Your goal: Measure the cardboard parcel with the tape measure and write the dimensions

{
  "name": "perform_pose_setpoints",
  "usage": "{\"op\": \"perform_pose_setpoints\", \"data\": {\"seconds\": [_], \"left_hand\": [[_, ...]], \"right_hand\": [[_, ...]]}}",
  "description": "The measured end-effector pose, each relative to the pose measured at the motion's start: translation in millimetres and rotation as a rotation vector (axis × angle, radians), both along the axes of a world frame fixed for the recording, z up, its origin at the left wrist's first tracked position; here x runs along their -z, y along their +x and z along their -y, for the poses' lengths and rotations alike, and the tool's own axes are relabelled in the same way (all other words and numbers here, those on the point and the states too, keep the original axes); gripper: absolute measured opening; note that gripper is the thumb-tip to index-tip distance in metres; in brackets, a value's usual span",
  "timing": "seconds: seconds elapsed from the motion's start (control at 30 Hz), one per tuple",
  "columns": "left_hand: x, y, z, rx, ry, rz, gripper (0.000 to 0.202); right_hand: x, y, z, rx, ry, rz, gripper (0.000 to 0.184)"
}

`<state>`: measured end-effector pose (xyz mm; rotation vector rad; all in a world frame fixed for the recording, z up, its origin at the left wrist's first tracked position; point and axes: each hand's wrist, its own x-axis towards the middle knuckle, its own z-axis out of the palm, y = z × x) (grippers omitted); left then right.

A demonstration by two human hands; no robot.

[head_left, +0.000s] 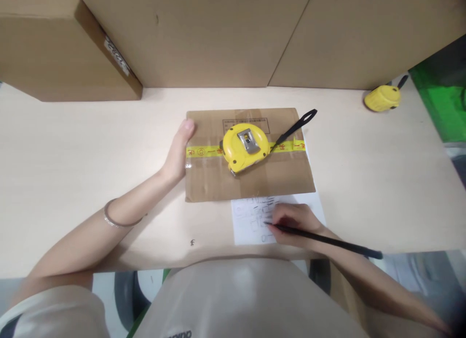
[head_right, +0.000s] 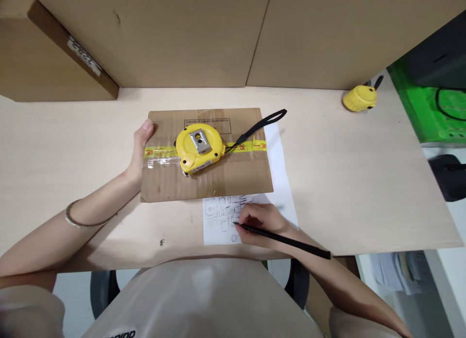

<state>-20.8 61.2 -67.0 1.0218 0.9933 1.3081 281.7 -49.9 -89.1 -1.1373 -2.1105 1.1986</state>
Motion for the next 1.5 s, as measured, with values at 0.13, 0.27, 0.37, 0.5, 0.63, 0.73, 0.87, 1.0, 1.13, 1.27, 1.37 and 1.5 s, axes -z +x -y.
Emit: {"op": "perform_pose_setpoints", "data": {"seconds": [0.13, 0.27, 0.37, 0.5, 0.63, 0.73, 0.87, 1.0, 1.13, 1.27, 1.37, 1.5], "left_hand": [[-1.1, 2.6, 0.7, -0.033, 0.005, 0.040, 0.039], [-4.8, 4.0, 3.6, 0.012, -0.042, 0.100, 0.040], [-5.9, 3.5, 5.4, 0.034, -0.062, 0.129, 0.042], [-3.2, 2.9, 5.6, 0.035, -0.047, 0.163, 0.043], [-0.5, 3.4, 4.6, 0.034, -0.015, 0.167, 0.047], [0.1, 3.4, 4.2, 0.024, -0.017, 0.169, 0.046], [0.5, 2.6, 3.9, 0.038, -0.018, 0.163, 0.049], [0.0, 1.9, 3.8, 0.007, -0.008, 0.129, 0.048], [-0.9, 1.8, 4.4, 0.025, -0.017, 0.111, 0.050], [0.4, 2.1, 4.4, 0.027, -0.001, 0.118, 0.048], [1.4, 2.4, 4.1, 0.010, -0.021, 0.111, 0.049], [-0.3, 3.0, 4.4, 0.004, -0.045, 0.108, 0.047]], "right_hand": [[3.1, 5.7, 2.2, -0.017, 0.046, 0.006, 0.018], [10.6, 6.8, 0.3, -0.036, 0.095, -0.020, 0.022], [12.9, 5.9, -1.5, -0.054, 0.130, -0.043, 0.024], [11.2, 5.5, -3.4, -0.067, 0.143, -0.053, 0.020], [7.5, 5.4, -5.7, -0.089, 0.144, -0.049, 0.021], [5.4, 4.6, -6.5, -0.087, 0.149, -0.039, 0.023], [5.5, 4.0, -4.6, -0.080, 0.155, -0.025, 0.023], [6.4, 4.5, -2.6, -0.071, 0.154, -0.026, 0.022], [6.4, 4.5, -2.4, -0.069, 0.155, -0.030, 0.022], [9.5, 3.6, -1.9, -0.065, 0.146, -0.036, 0.021], [11.8, 3.9, -1.1, -0.055, 0.137, -0.046, 0.022], [7.2, 10.4, -2.4, -0.004, 0.114, -0.050, 0.024]]}}
